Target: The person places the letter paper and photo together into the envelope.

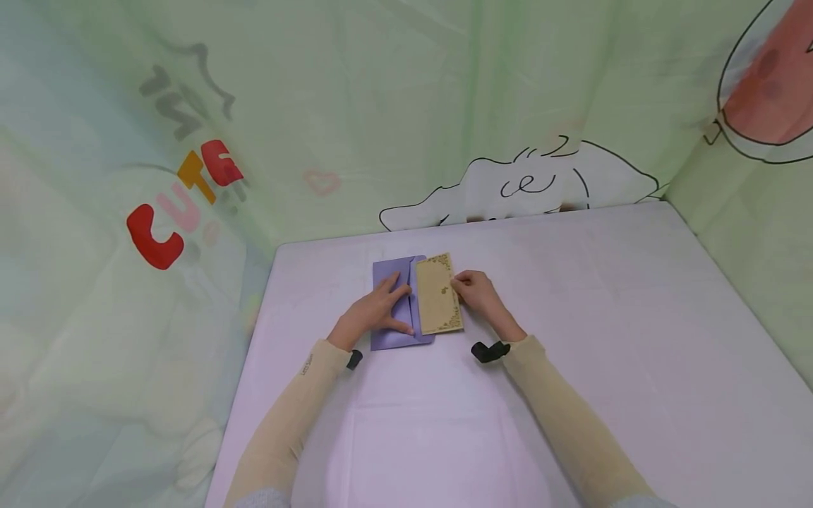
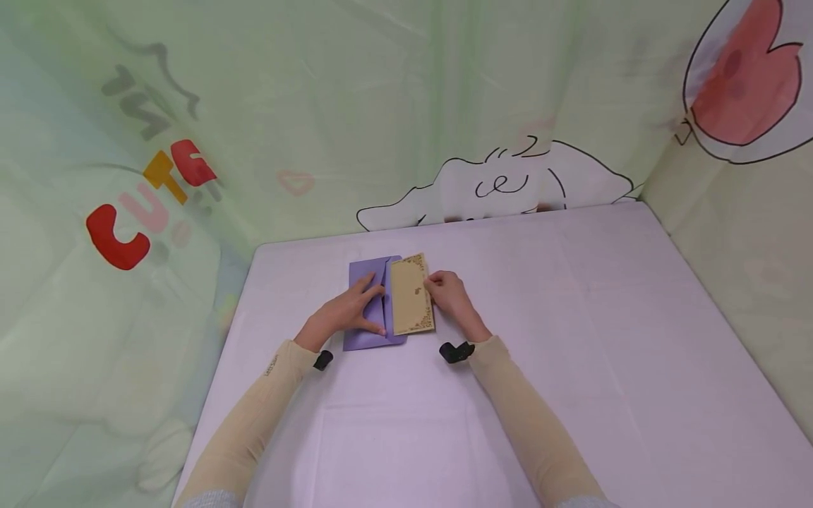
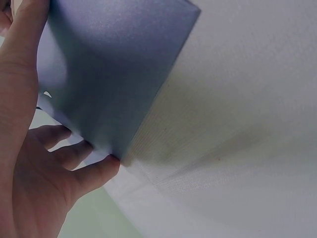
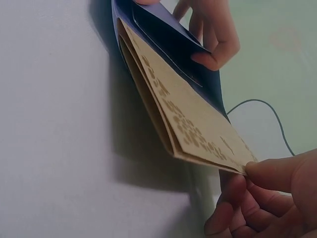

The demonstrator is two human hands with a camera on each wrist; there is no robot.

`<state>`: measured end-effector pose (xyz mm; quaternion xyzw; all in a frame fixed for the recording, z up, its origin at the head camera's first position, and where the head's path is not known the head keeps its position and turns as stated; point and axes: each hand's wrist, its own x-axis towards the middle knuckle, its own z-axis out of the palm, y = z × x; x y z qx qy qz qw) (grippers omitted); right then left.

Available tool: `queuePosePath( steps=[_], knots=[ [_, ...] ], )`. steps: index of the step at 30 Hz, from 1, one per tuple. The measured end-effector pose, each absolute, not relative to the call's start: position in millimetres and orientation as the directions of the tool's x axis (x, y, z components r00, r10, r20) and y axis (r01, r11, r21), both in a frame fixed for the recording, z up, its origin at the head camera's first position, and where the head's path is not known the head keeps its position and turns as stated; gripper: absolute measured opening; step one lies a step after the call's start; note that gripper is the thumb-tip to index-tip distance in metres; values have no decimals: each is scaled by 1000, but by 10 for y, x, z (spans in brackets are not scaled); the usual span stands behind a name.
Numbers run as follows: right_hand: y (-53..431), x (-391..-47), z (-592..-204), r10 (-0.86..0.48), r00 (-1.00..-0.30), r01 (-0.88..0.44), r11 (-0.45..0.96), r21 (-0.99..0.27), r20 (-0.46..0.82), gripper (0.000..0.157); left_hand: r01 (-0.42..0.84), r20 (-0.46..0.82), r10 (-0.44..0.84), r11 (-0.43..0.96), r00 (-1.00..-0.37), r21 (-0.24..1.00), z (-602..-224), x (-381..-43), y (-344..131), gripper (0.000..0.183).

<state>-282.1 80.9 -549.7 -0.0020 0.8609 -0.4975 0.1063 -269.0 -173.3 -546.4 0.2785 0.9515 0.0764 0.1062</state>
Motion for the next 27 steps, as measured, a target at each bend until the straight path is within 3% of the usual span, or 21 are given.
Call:
queuePosePath(
  steps=[12, 27],
  knots=[
    [687, -2835, -5509, -119, -975, 94, 538, -838, -186, 28, 479, -218, 522, 849, -825, 221, -5419, -2701, -1685, 88],
    [620, -2880, -5482, -121, -975, 89, 552, -829, -185, 27, 467, -233, 510, 858, -828, 214, -5402, -2688, -1687, 92]
  ],
)
